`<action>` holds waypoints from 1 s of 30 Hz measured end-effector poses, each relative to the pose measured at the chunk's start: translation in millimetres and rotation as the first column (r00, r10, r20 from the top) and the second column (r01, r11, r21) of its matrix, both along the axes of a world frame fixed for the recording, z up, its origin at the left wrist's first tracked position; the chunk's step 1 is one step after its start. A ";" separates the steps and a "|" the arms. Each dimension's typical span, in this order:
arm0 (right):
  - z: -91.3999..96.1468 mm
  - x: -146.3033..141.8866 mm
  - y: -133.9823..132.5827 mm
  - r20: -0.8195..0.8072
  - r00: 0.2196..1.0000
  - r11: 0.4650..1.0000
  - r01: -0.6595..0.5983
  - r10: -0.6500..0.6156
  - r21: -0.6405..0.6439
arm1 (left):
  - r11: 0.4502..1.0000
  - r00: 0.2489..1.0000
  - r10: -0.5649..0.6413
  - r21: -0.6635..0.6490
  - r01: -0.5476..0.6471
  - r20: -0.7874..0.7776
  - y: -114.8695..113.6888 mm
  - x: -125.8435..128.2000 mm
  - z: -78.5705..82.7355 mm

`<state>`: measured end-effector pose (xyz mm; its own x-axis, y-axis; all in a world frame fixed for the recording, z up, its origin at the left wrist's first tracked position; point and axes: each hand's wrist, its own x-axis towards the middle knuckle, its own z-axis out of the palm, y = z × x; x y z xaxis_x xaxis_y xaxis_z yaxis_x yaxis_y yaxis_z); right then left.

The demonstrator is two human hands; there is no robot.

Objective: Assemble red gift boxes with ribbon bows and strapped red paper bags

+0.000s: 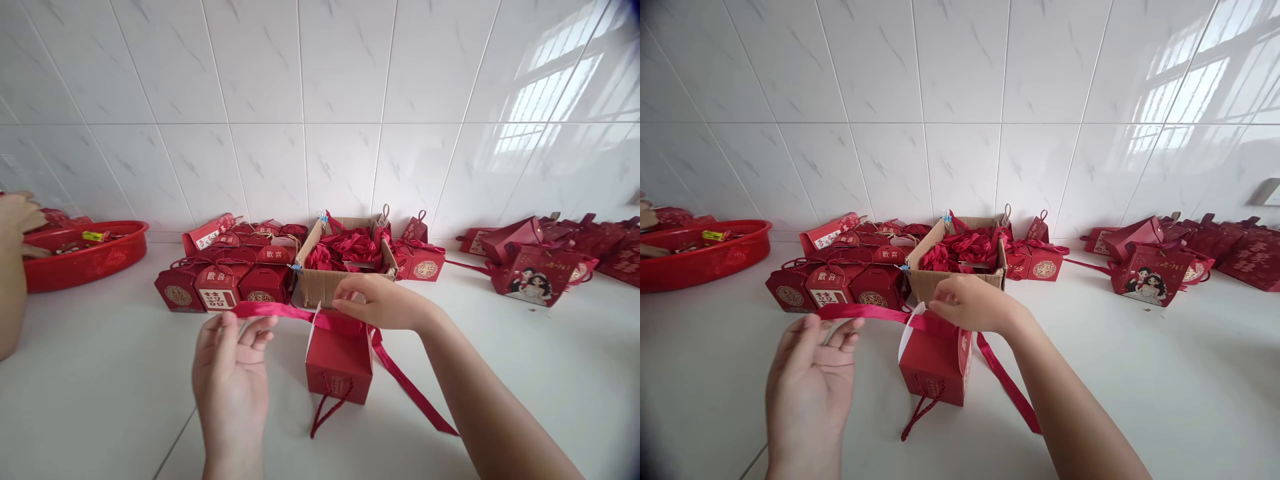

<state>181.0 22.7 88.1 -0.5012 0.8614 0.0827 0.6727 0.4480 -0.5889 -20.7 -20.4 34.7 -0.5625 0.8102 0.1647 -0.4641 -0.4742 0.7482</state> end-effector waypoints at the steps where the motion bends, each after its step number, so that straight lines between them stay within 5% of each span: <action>1: 3.7 4.7 -2.4 0.020 0.999 0.999 0.037 -0.037 -0.005 | 0.998 0.998 0.051 0.019 -0.051 0.034 -1.5 -2.9 2.5; 5: 12.4 23.2 -8.1 0.118 0.988 0.994 0.101 -0.096 -0.041 | 0.975 0.970 0.206 0.058 -0.215 0.129 -2.1 -8.1 5.2; 8: 11.8 34.7 -6.6 0.183 0.982 0.990 0.069 -0.046 -0.123 | 0.975 0.971 0.203 0.063 -0.213 0.129 4.3 -5.8 -1.1; 13: 10.0 47.7 -2.0 0.143 0.990 0.974 0.030 0.002 -0.223 | 0.991 0.984 -0.046 -0.133 0.023 -0.171 15.5 7.6 -19.4; 18: 9.2 49.5 -0.8 0.079 0.993 0.953 -0.056 0.083 -0.298 | 0.898 0.768 -0.417 -0.353 0.264 -0.487 13.0 20.4 -26.7; 24: 4.1 40.0 2.3 0.102 0.993 0.976 -0.039 0.062 -0.213 | 0.886 0.707 -0.440 -0.398 0.240 -0.554 12.1 13.9 -26.0; 30: 6.3 35.6 3.3 0.150 0.988 0.968 -0.002 0.041 -0.250 | 0.787 0.666 -0.591 -0.504 0.355 -0.455 12.2 13.7 -27.6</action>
<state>216.7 26.0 94.4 -0.5098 0.8340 -0.2113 0.7551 0.3160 -0.5744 -7.1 -8.3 7.1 0.0212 0.9993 -0.0314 0.0135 0.0311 0.9994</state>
